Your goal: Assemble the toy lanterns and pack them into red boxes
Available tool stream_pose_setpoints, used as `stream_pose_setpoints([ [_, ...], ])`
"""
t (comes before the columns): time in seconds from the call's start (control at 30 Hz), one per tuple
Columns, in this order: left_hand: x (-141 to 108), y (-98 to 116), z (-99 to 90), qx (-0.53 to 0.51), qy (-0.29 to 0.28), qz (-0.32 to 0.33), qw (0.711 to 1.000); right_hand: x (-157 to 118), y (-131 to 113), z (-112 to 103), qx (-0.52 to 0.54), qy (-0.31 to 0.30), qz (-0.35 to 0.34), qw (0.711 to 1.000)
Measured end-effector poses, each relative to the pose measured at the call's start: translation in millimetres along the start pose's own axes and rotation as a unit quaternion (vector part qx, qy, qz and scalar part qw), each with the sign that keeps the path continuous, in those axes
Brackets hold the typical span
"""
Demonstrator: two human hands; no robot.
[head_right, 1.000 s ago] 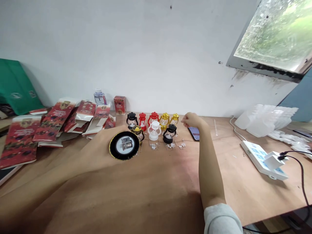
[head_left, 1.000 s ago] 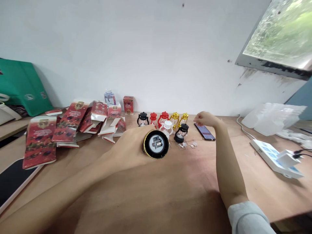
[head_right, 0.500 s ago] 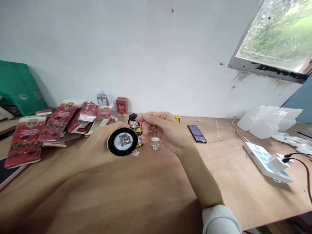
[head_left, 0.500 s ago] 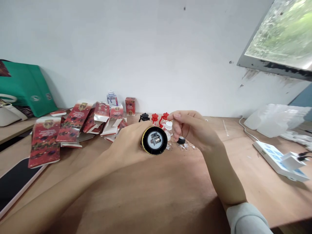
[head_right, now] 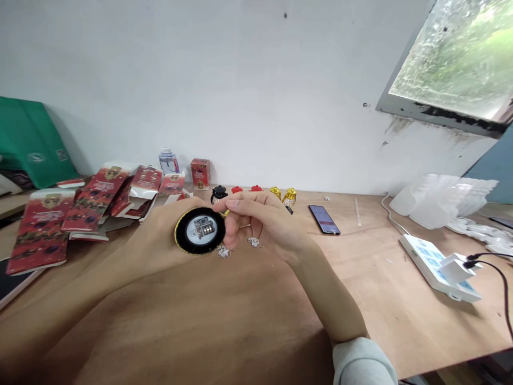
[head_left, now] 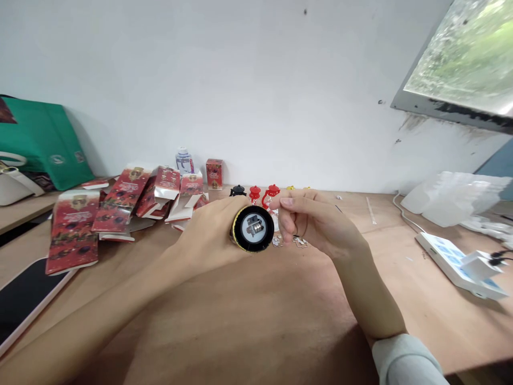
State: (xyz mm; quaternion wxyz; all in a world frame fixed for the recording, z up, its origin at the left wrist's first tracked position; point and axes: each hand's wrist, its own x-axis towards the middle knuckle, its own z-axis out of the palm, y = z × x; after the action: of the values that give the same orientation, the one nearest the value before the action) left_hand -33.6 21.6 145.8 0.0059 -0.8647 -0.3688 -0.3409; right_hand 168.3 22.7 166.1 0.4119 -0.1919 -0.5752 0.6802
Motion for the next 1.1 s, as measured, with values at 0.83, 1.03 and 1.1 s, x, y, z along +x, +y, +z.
stream_pose_setpoints([
  [0.83, -3, -2, 0.6, 0.046, 0.041, 0.054, 0.997, -10, 0, 13, -0.137, 0.022, -0.057, 0.989],
  [1.03, -4, -7, 3.4, 0.127, 0.101, 0.067, 0.984, -4, 9, 14, -0.324, 0.167, -0.162, 0.917],
  [1.1, -4, -9, 4.3, 0.165, 0.121, 0.076, 0.976, -3, 13, 14, -0.399, 0.198, -0.194, 0.874],
])
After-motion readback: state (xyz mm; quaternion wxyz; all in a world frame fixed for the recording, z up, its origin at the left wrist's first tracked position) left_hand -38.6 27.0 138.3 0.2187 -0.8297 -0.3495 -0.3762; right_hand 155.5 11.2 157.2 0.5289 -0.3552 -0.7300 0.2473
